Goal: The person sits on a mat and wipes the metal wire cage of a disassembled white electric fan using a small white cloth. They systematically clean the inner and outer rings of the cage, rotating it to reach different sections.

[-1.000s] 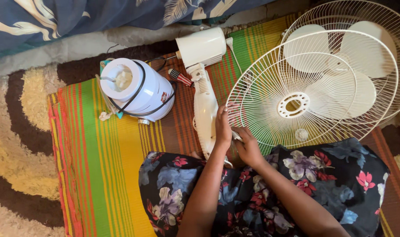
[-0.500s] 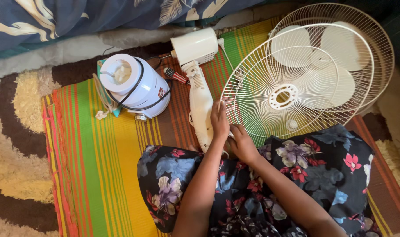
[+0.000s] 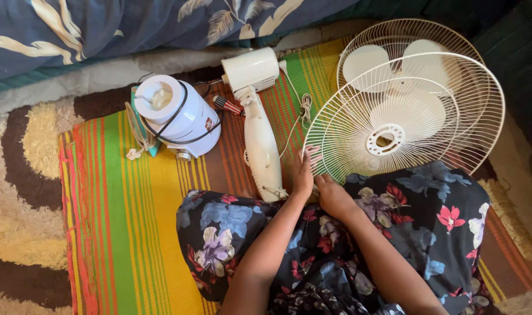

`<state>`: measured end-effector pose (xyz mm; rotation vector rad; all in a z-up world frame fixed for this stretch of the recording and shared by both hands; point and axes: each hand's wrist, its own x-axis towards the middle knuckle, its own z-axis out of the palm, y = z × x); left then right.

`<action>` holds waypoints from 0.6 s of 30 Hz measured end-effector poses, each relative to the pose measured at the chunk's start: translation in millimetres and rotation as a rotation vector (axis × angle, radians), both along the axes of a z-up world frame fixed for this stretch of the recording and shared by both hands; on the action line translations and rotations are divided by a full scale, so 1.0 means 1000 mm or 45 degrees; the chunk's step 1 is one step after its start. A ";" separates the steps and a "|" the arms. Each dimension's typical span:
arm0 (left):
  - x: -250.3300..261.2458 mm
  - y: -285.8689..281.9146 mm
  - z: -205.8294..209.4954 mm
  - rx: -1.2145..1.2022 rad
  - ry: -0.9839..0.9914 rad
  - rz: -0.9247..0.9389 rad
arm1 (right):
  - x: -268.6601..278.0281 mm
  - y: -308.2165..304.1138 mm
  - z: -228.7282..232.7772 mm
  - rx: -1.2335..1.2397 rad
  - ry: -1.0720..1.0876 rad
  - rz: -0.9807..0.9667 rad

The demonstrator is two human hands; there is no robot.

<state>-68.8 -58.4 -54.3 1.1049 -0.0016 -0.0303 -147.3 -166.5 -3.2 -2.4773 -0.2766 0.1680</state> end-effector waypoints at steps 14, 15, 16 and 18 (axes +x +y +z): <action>0.028 0.024 -0.007 0.003 0.662 -0.104 | 0.028 -0.004 -0.026 0.287 -0.071 -0.028; 0.029 0.025 -0.008 -0.002 0.685 -0.102 | 0.031 -0.005 -0.026 0.284 -0.066 -0.031; 0.030 0.024 -0.010 -0.030 0.645 -0.103 | 0.034 -0.007 -0.026 0.322 -0.048 -0.082; 0.030 0.022 -0.012 -0.084 0.565 -0.106 | 0.039 -0.010 -0.024 0.396 -0.009 -0.188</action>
